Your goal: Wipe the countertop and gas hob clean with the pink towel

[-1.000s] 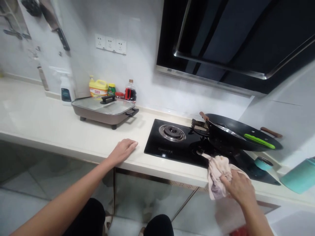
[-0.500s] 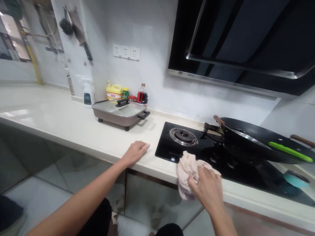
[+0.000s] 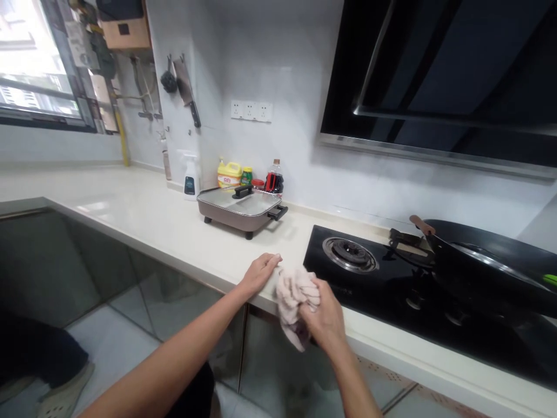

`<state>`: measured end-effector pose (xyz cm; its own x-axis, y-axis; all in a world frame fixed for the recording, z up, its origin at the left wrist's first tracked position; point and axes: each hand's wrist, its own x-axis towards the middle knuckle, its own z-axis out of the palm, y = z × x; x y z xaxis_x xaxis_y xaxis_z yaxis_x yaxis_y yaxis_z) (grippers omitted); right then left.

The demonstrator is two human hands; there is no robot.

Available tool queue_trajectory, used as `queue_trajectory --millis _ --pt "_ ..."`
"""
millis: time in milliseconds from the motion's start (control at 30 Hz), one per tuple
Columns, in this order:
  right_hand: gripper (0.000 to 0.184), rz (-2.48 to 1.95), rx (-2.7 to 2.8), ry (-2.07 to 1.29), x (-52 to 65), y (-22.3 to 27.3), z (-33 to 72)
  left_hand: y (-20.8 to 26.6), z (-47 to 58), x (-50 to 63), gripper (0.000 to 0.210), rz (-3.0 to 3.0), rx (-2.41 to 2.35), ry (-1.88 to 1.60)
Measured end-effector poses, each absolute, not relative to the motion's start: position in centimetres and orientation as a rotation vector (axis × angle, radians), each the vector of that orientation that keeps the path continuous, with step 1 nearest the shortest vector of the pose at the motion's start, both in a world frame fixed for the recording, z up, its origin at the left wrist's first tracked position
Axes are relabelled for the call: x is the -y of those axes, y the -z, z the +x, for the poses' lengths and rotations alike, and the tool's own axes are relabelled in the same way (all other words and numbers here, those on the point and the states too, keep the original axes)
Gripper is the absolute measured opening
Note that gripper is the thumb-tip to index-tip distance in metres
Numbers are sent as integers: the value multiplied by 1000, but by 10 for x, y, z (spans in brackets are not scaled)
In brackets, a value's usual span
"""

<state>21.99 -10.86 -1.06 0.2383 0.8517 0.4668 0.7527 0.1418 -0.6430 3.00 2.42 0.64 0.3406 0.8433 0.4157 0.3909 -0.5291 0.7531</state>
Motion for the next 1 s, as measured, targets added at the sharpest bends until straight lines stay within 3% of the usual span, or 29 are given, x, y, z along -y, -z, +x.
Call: queue_trajectory --millis 67,233,400,567,733,1000 --pt "60 -1627 1367 -146 115 4 252 -6 30 -24 57 2060 -1067 -1113" --pt "73 -1984 1238 251 119 -1 329 -4 30 -25 53 2070 -1042 -1109" --pt "79 -2321 1512 337 91 9 299 -3 29 -26 52 2102 -1026 -1090" --pt "62 -2152 1846 341 56 2 221 -2 28 -24 49 2136 -977 -1074" --pt "45 -1943 2069 180 15 -12 218 -2 27 -23 40 2151 -926 -1084" --pt "49 -2155 1985 105 -105 -22 281 18 21 -30 41 2186 -856 -992"
